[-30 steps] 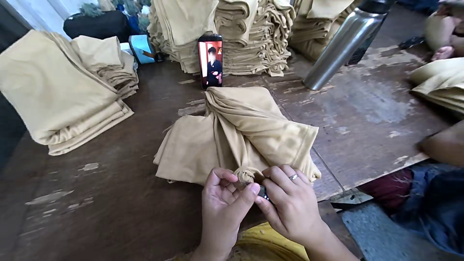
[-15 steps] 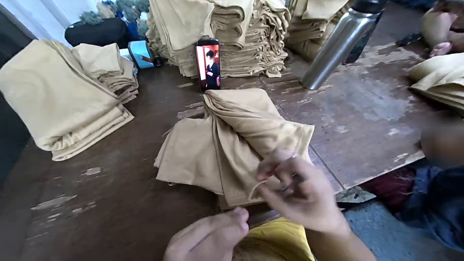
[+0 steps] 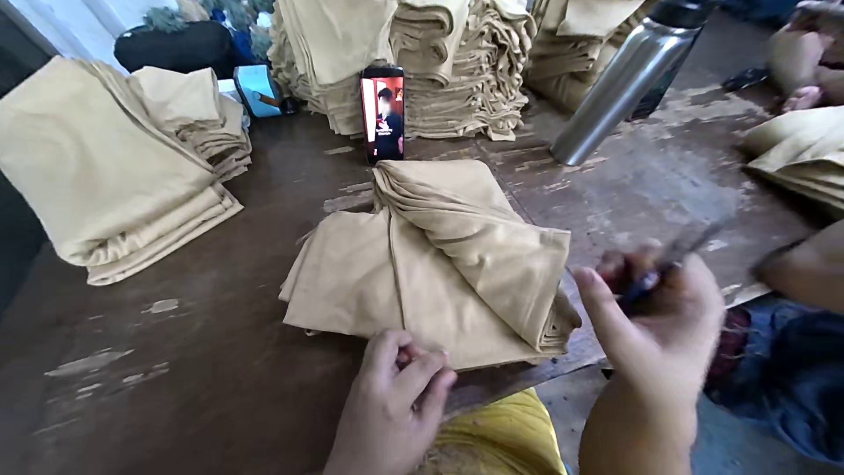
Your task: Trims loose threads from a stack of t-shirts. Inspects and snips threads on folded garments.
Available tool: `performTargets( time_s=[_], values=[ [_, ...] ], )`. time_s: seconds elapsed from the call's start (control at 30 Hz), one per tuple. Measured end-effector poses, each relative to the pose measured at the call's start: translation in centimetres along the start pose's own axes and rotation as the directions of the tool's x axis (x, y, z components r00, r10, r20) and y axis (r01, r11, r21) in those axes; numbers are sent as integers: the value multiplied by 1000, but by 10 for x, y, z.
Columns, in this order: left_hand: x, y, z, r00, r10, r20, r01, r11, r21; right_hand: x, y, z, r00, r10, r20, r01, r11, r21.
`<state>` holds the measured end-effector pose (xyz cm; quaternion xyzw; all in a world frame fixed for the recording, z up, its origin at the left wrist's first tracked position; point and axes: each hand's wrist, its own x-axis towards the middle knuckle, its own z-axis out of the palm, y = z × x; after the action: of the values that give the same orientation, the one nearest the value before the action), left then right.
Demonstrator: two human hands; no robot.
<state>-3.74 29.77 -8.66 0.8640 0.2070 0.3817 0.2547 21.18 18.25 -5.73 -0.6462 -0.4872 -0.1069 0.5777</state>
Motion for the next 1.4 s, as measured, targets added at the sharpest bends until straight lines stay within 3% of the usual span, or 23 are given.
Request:
performTargets(
  time_s=[0.1, 0.23, 0.33, 0.47, 0.57, 0.63, 0.7, 0.77, 0.87, 1.03, 1.2, 1.4],
  values=[
    [-1, 1, 5, 1000, -6, 9, 6, 1000, 17, -9, -35, 1, 968, -129, 217, 94, 982, 166],
    [2, 5, 1, 995, 16, -100, -24, 997, -78, -16, -31, 20, 819, -269, 508, 224, 963, 148],
    [5, 8, 3, 983, -11, -182, -4, 997, -83, -20, -26, 30, 853, -241, 463, 183, 969, 166],
    [16, 13, 8, 990, -16, -142, 10, 999, -43, -16, -28, 32, 940, -144, 308, 48, 953, 299],
    [26, 21, 13, 996, -36, -86, 14, 968, -249, -11, -28, 42, 977, -103, 186, 73, 984, 161],
    [33, 24, 16, 991, -133, 0, 104, 778, -620, -12, -29, 48, 971, -76, 227, 82, 996, -17],
    [37, 21, 16, 966, -242, 88, 189, 433, -881, -15, -31, 51, 951, -73, 302, 110, 988, -108],
    [38, 21, 16, 923, -348, 166, 220, 122, -968, -20, -30, 46, 934, -90, 346, 122, 990, -74],
    [34, 21, 17, 899, -393, 194, 190, -50, -981, -25, -28, 36, 909, -102, 404, 118, 993, -14],
    [31, 24, 20, 894, -409, 184, 148, -117, -982, -31, -34, 29, 867, -130, 480, 202, 974, -101],
    [31, 28, 23, 879, -452, 148, 143, -46, -989, -35, -39, 35, 867, -143, 477, 278, 933, -227],
    [29, 30, 22, 856, -495, 150, 149, -43, -988, -37, -40, 38, 883, -161, 442, 310, 906, -290]
  ],
)
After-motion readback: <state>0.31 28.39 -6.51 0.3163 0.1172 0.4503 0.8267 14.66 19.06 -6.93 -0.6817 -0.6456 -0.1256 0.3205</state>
